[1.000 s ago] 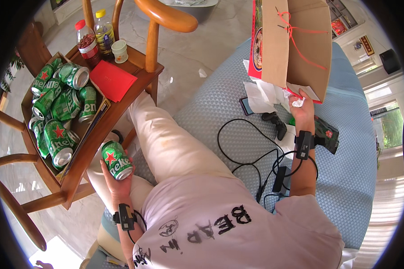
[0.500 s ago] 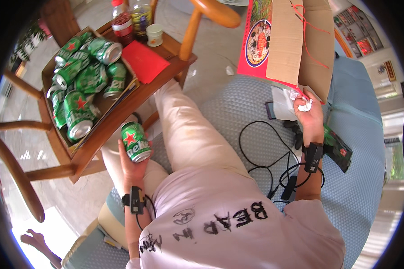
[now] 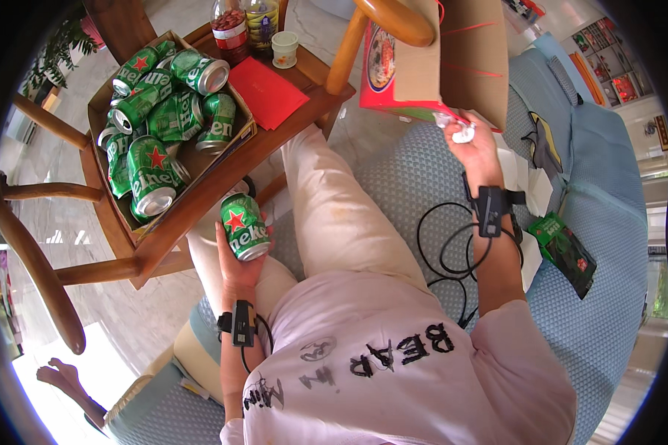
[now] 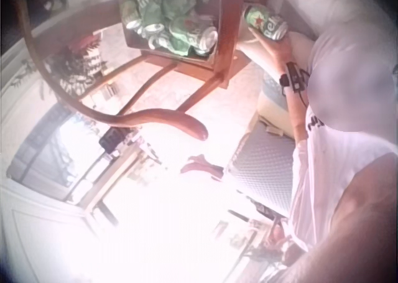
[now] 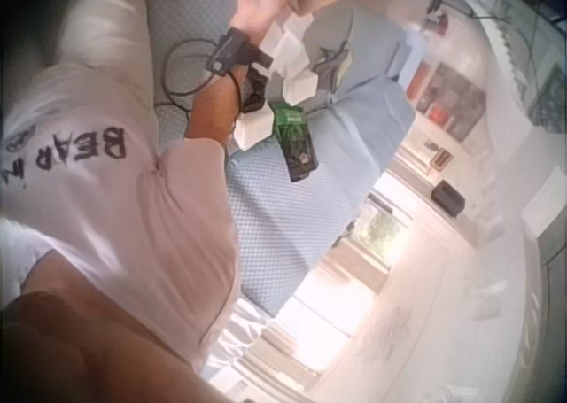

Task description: Cleaning empty Heineken beer cans using a white tissue.

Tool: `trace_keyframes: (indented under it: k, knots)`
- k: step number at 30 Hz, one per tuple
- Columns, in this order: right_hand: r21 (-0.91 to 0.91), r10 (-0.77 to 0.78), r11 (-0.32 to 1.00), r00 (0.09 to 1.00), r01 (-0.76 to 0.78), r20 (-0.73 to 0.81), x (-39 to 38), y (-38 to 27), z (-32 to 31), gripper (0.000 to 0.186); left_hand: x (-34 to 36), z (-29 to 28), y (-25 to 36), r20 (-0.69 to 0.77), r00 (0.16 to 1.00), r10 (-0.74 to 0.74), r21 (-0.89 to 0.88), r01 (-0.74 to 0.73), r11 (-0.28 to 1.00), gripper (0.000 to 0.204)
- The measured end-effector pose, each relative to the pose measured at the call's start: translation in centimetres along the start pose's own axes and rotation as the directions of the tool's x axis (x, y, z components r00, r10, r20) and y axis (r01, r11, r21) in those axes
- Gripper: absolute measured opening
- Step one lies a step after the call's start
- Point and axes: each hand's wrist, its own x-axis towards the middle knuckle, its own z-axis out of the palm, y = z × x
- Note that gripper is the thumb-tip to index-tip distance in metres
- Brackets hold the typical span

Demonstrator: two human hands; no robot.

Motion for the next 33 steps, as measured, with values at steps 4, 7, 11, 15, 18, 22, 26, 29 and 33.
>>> trace_keyframes:
  k: [4,7,11,15,18,22,26,29,33]
  knots:
    - [0.065,0.114,0.991,0.992,-0.117,0.045,4.8,2.1,-0.2,0.009,0.0,0.1,0.0,-0.044,0.999,-0.009,0.006,0.009,1.0,0.069]
    - [0.031,0.134,0.991,0.989,-0.132,-0.066,9.0,4.4,-1.7,0.01,-0.3,0.5,0.1,-0.052,0.999,-0.008,-0.006,0.008,1.0,0.068]
    - [-0.014,0.17,0.985,0.973,-0.174,-0.155,12.5,8.2,-2.6,0.012,-0.3,0.4,0.0,-0.043,0.998,-0.034,-0.05,0.032,0.998,0.066]
    - [-0.066,0.155,0.981,0.939,-0.184,-0.308,15.5,11.0,-4.0,0.011,0.0,0.3,0.0,-0.073,0.996,-0.05,-0.042,0.047,0.998,0.066]
    - [-0.071,0.194,0.969,0.908,-0.236,-0.37,17.5,12.4,-5.7,0.012,0.2,0.3,0.0,-0.097,0.992,-0.075,-0.038,0.072,0.997,0.067]
    - [-0.175,0.171,0.953,0.916,-0.247,-0.364,19.3,14.7,-8.4,0.017,0.5,0.0,0.0,-0.119,0.991,-0.064,0.007,0.065,0.998,0.07]
    - [-0.078,0.2,0.962,0.869,-0.262,-0.452,22.3,16.1,-11.2,0.014,0.6,0.0,-0.1,-0.149,0.985,-0.082,-0.005,0.082,0.997,0.07]
    - [-0.097,0.263,0.938,0.863,-0.334,-0.431,23.6,18.6,-11.1,0.016,-0.1,-0.5,0.0,-0.191,0.979,-0.07,-0.006,0.07,0.998,0.07]
    - [-0.972,-0.074,0.018,0.969,0.236,0.234,27.8,16.7,-19.7,0.014,1.6,0.8,-0.2,-0.153,0.979,-0.136,0.019,0.14,0.99,0.071]
